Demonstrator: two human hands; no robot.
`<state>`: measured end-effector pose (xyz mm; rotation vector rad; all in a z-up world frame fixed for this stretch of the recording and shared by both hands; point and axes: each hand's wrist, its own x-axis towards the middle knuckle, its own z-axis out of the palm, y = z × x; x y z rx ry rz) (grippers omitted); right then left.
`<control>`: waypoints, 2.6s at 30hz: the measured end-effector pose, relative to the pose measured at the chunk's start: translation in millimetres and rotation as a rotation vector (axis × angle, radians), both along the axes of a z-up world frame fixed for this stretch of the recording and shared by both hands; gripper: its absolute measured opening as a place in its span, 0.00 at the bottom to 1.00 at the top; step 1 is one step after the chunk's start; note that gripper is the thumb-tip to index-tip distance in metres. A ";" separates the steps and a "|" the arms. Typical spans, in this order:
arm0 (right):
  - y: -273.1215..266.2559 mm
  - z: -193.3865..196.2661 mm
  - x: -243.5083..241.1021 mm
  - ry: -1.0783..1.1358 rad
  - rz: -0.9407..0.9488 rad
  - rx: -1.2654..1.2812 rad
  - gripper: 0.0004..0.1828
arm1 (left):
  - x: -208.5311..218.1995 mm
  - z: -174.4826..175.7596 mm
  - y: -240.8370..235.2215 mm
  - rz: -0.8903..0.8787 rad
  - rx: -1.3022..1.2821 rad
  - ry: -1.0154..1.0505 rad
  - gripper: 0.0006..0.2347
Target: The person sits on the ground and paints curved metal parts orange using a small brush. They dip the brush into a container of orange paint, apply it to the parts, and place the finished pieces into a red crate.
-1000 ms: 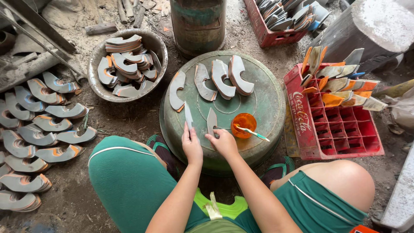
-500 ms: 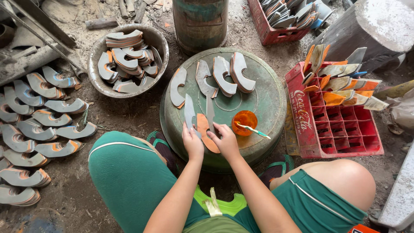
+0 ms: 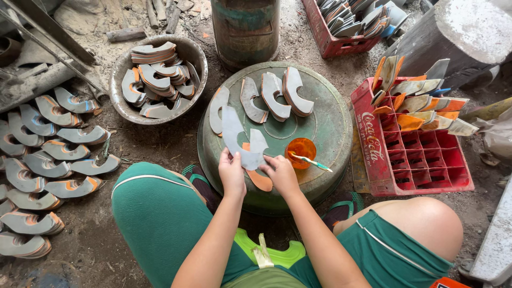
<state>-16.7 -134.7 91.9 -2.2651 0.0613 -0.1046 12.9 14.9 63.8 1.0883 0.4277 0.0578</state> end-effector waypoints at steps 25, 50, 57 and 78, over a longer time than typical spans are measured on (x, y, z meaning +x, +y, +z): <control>-11.0 28.7 30.5 0.318 -0.145 1.232 0.23 | 41.6 93.7 -1.6 -0.653 -0.136 0.118 0.15; -101.4 29.1 73.7 0.116 -0.237 1.484 0.12 | 30.6 124.8 -13.6 -0.897 -0.377 0.134 0.22; -99.6 23.9 73.8 0.088 -0.279 1.513 0.12 | 8.6 120.3 -21.6 -0.772 -0.458 0.122 0.23; -126.4 63.9 20.2 0.281 0.268 -0.762 0.04 | 31.5 77.0 -13.5 -0.477 -0.396 0.246 0.19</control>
